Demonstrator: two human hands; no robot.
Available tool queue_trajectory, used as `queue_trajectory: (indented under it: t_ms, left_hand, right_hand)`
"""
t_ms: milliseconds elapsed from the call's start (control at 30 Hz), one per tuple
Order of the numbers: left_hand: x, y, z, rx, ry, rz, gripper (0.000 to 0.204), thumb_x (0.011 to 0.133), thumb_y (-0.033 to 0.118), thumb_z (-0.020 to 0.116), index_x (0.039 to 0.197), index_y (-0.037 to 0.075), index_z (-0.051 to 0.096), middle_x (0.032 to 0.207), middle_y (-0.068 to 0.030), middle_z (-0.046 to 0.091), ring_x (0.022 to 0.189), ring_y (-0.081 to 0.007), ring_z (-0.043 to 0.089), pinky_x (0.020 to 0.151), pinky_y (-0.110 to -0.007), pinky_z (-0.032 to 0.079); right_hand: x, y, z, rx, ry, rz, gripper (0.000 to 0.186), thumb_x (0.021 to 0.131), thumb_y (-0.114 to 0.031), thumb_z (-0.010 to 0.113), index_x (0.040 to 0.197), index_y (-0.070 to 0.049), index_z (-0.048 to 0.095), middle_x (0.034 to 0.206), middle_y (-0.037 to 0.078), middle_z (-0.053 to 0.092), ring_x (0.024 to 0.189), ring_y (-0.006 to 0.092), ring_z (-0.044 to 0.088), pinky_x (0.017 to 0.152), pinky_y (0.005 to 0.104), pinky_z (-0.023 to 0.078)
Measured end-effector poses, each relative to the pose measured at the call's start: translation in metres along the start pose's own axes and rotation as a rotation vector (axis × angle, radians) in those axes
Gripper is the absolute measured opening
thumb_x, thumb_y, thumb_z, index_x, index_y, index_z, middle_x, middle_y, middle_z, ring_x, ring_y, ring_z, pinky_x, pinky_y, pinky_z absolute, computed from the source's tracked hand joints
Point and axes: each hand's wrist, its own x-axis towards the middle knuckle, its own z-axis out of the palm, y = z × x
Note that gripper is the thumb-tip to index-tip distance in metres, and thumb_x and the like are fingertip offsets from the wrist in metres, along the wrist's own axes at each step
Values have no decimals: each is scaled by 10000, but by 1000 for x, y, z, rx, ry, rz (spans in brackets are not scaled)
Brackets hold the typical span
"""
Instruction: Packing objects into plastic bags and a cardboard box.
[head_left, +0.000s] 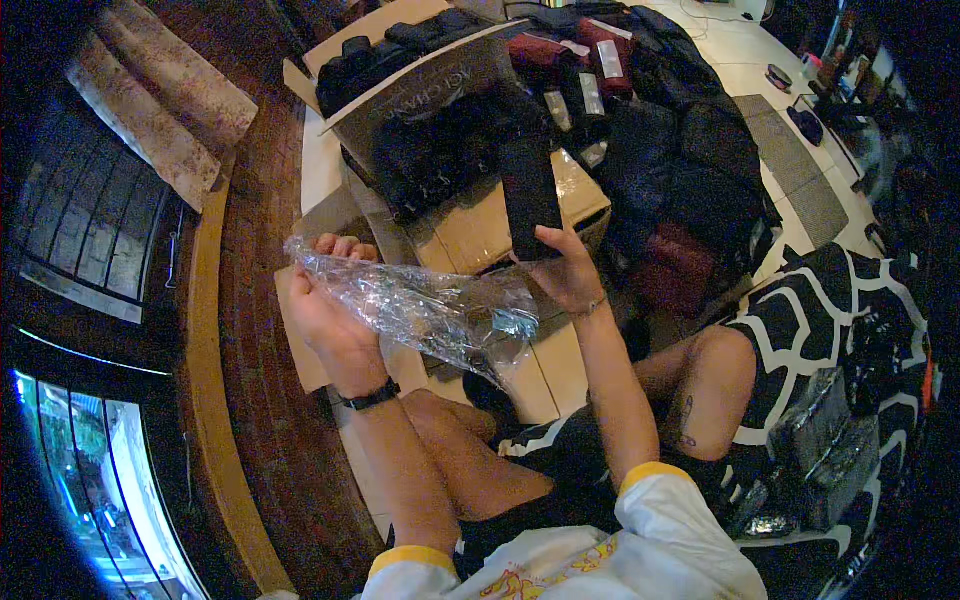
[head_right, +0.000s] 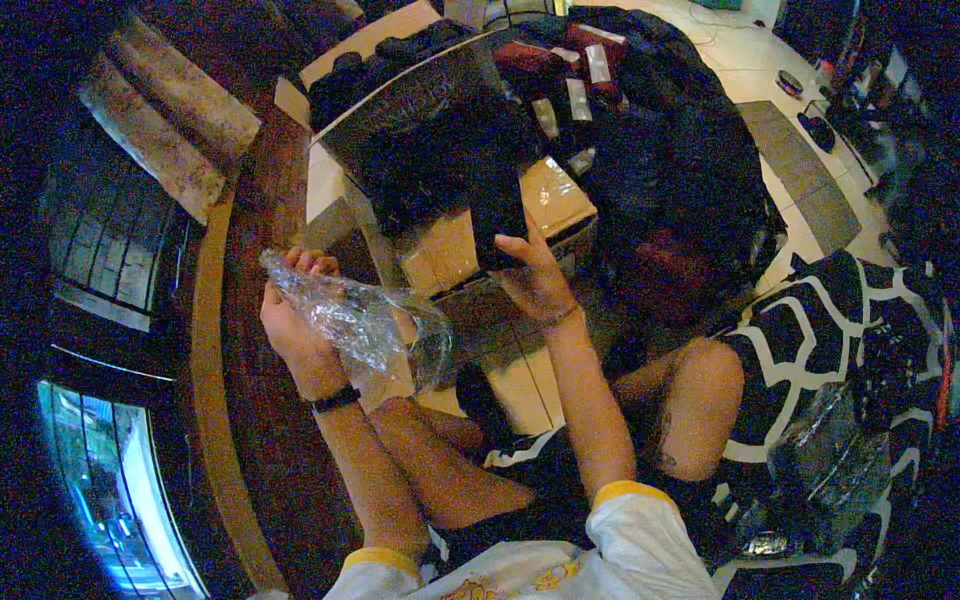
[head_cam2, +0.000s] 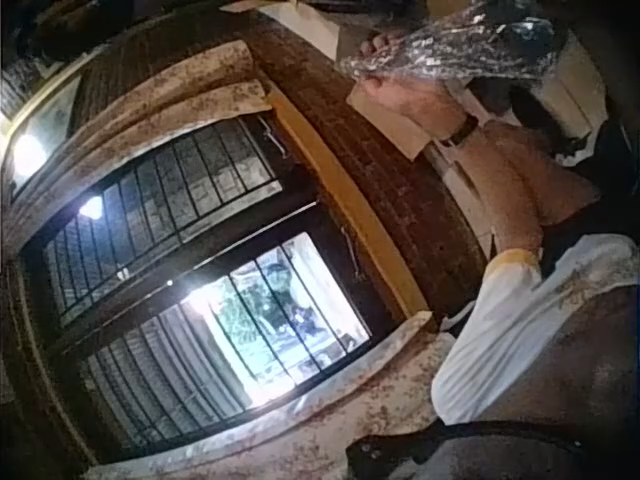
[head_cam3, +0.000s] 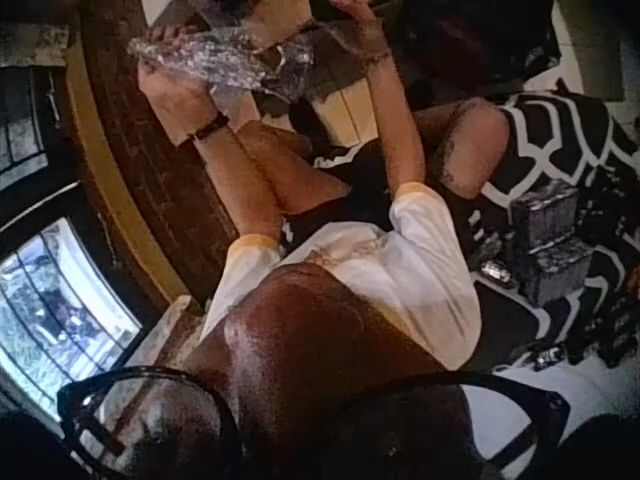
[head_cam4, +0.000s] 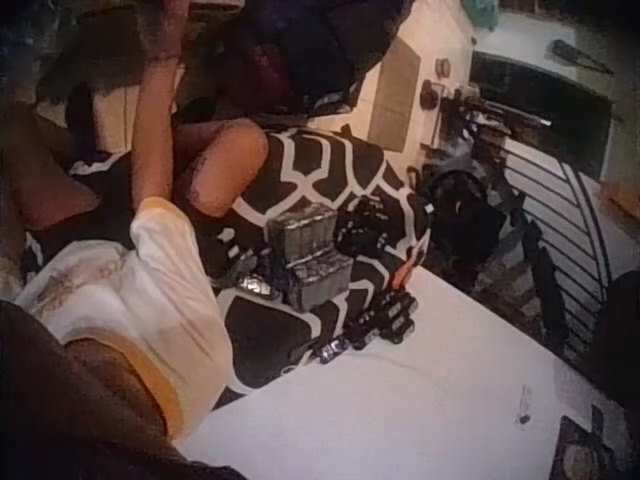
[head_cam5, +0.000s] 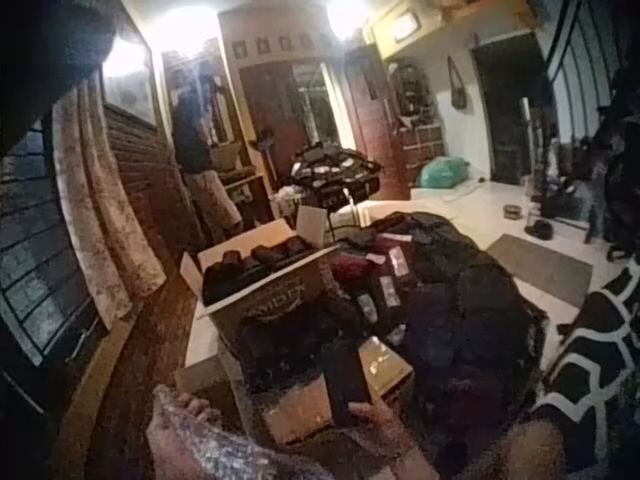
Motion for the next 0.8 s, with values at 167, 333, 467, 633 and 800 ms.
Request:
queue_trajectory:
  t_ms: [167,333,467,633,800]
  left_hand:
    - [0,-1,5,-77,6,-30,164,999,186,369,953,75,480,848,-51,477,771,-194,437,727,-358,405]
    - [-4,-8,13,84,135,30,159,999,181,381,963,68,486,851,-54,477,771,-193,438,724,-347,407]
    - [-4,-13,15,-37,33,11,164,1003,181,382,973,61,490,853,-58,475,772,-191,438,708,-338,405]
    - [-2,-14,14,-50,-98,-62,153,991,160,433,974,28,508,869,-77,506,804,-204,485,767,-352,448]
    - [-3,-24,18,18,137,-6,161,991,181,387,968,64,495,836,-51,489,744,-188,441,685,-342,406]
  right_hand:
    - [-1,-15,13,104,-44,118,591,975,-187,586,1521,-175,361,1333,112,575,1148,270,628,897,406,567]
    - [5,-23,18,-137,1,26,651,986,-218,568,1569,-156,283,1403,102,537,1147,253,634,925,357,557]
    - [6,-23,26,-326,46,-85,641,987,-246,573,1552,-106,304,1355,87,573,1033,194,671,879,326,567]
    - [5,-25,20,-204,90,93,499,998,-345,546,1413,-77,472,1154,86,670,909,185,695,754,319,600]
    - [39,-21,10,40,87,147,446,1016,-406,462,1214,-27,587,1029,95,693,845,247,706,708,409,619]
